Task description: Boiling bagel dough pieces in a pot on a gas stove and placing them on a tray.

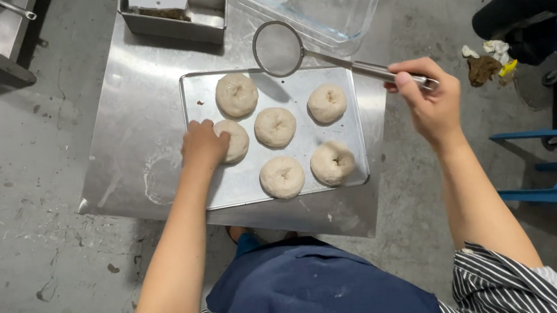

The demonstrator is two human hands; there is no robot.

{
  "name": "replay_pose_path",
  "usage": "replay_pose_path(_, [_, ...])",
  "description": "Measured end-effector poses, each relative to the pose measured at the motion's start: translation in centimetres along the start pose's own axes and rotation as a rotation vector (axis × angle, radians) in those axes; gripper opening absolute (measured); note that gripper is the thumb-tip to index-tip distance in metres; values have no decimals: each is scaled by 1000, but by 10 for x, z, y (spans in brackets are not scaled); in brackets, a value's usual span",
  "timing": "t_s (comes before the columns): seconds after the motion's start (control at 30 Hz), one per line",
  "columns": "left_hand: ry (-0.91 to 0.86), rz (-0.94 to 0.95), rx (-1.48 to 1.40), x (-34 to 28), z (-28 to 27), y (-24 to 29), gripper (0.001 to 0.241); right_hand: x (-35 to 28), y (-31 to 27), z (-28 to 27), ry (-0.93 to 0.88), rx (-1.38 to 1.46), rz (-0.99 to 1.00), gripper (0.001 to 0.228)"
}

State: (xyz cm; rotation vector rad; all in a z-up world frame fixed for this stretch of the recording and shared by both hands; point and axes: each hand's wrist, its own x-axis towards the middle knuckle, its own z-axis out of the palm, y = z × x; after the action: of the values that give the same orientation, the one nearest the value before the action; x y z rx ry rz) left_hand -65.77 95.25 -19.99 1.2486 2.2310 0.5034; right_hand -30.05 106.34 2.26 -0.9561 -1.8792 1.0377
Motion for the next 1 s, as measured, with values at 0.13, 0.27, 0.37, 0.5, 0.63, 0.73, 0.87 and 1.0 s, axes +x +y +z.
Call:
replay_pose_path(0.13, [-161,-140,-3,-13,-13,0,54,-22,-21,-11,8,40,10,18])
replay_pose_path(0.27, [-115,-61,-40,-9,-5,-10,61,-40,-36,-22,-5,43,91,17])
replay_pose_path(0.37, [-183,-14,-198,-13,6,-9,70,-52,-41,-31,-37,-35,103,18])
replay_pose_path(0.5, [-66,51,-285,-32,10,1,71,-63,-39,-34,-34,-43,146,18])
replay_pose_path(0.63, [-21,118,-305,-59,-24,28,63,-73,-23,-29,-48,-18,167,19])
replay_pose_path(0.73, [35,125,-268,-80,-60,54,55,-79,-3,-16,-65,43,176,19])
replay_pose_path(0.87, [62,144,-274,-101,-86,80,55,-90,32,4,-92,269,238,22])
replay_pose_path(1.0, [174,145,-148,-116,-90,86,52,-102,63,8,-112,474,307,24])
